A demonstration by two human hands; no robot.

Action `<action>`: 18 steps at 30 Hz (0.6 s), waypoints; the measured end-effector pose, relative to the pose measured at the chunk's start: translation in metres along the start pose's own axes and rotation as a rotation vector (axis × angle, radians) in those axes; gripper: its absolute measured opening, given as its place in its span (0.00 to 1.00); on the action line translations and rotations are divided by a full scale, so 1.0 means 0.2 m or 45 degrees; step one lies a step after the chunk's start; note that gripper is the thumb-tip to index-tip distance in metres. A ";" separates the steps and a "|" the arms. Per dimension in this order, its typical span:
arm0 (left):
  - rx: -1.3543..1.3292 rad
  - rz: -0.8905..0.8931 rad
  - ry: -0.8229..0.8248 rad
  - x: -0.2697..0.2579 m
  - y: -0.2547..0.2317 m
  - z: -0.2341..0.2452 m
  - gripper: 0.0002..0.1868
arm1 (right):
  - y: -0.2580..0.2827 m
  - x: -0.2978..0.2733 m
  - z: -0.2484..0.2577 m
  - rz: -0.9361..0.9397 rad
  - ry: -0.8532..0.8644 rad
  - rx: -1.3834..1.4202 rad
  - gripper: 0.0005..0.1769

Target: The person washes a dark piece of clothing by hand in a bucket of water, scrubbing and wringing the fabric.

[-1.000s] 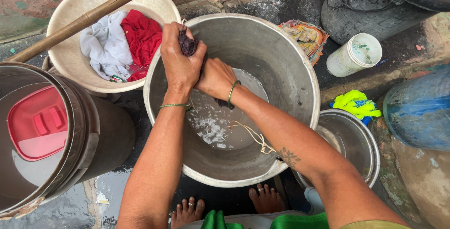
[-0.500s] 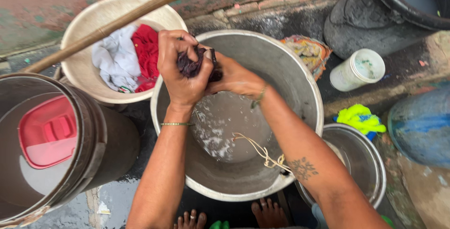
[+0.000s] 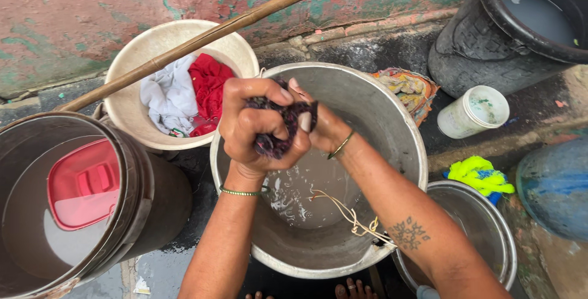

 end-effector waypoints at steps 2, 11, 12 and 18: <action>-0.029 0.018 0.007 -0.01 -0.01 -0.01 0.16 | 0.01 -0.02 -0.05 0.056 0.083 0.217 0.29; -0.182 0.231 -0.239 -0.12 0.09 0.00 0.18 | 0.19 0.03 0.27 0.304 -0.334 0.366 0.18; 0.010 0.196 -0.244 -0.13 0.10 0.01 0.17 | 0.20 0.04 0.31 0.303 -0.339 0.367 0.18; -0.013 0.640 -0.249 -0.29 0.45 0.03 0.13 | 0.36 0.00 0.55 0.530 -0.602 0.525 0.11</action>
Point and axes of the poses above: each hand's wrist, its own x-axis towards the middle knuckle, its own z-axis out of the back of the hand, y = z × x, the point moved 9 cm from there along x, towards the middle knuckle, and after that the axes turned 10 degrees about -y, right-handed, at the moved point
